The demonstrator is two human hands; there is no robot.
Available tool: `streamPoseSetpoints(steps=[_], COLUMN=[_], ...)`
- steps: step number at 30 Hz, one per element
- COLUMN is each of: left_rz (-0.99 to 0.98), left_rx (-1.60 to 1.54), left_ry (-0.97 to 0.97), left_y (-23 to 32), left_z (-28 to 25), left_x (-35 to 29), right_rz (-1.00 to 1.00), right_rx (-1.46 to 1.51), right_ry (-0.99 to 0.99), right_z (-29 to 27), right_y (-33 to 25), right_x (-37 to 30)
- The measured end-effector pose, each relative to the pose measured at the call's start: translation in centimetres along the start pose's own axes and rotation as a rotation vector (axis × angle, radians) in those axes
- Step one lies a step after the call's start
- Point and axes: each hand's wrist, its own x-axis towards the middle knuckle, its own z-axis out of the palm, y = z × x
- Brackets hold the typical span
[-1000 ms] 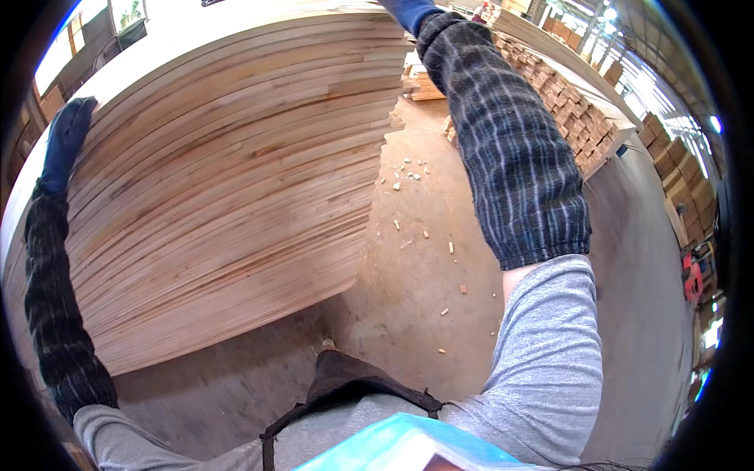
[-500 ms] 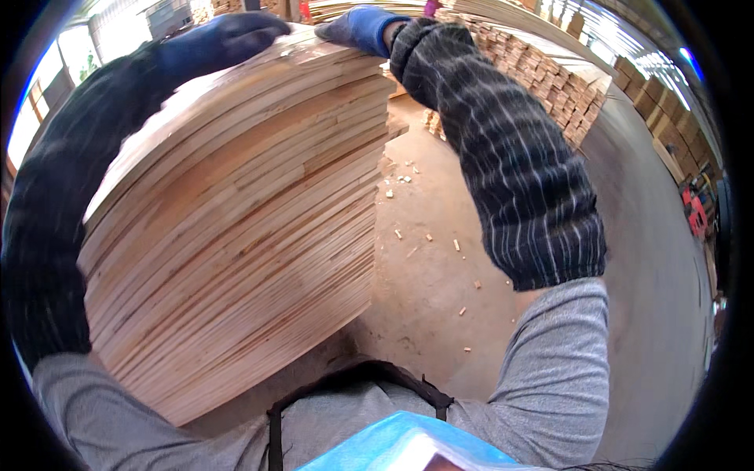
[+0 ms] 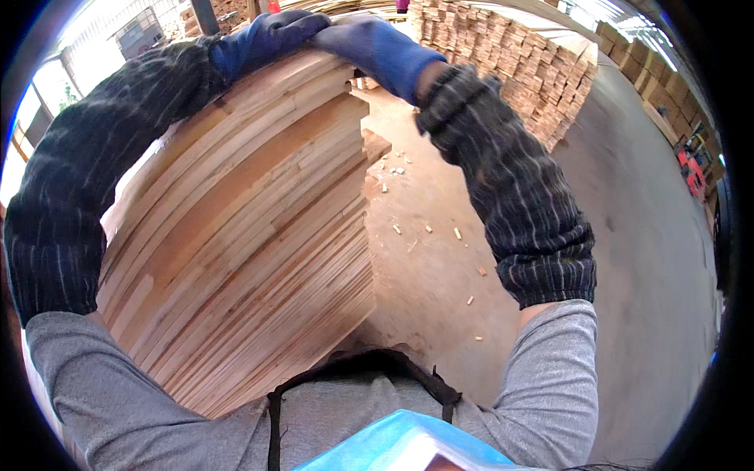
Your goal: The person lifts and stacks large wooden planks and boards in a workshop. They move planks from a pile to a metal rack, arranging them in layers. The person also picks up and places smaller wooden pieces and scrap wood on the floor.
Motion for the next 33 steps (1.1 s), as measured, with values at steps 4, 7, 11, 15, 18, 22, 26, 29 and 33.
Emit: streamPoseSetpoints(steps=[4,7,11,15,18,22,26,29,33], left_rz=[0.043,-0.011,-0.248,-0.696,-0.692,-0.903,-1.056,-1.162,-1.330], left_rx=[0.307,0.265,0.244,0.111,0.440,0.693,0.829,0.902,1.019], left_ry=[-0.120,-0.115,-0.036,-0.063,0.103,0.306,0.497,0.588,0.678], left_y=[-0.9,0.8,2.9,5.3,5.8,4.6,4.4,1.0,0.9], left_z=[-3.2,-0.7,-1.7,-1.7,-1.3,0.0,1.0,0.9,-0.1], left_x=[-6.7,-1.9,-6.5,-4.1,-4.6,-5.2,-4.9,-7.5,-9.4], right_rz=[0.535,0.599,0.764,0.904,0.906,0.759,0.531,0.329,0.159], right_rx=[1.173,1.056,1.202,1.194,1.218,1.371,1.578,1.656,1.691], right_ry=[-0.242,-0.152,-0.243,-0.342,-0.545,-0.656,-0.797,-0.894,-0.996], right_z=[3.9,3.9,9.5,11.5,14.3,20.3,27.0,33.7,39.9], right_y=[-2.0,7.0,15.8,27.1,33.4,37.5,36.4,34.9,33.5], right_x=[-1.2,-7.6,-9.8,-11.6,-10.1,-3.6,6.2,13.9,23.8])
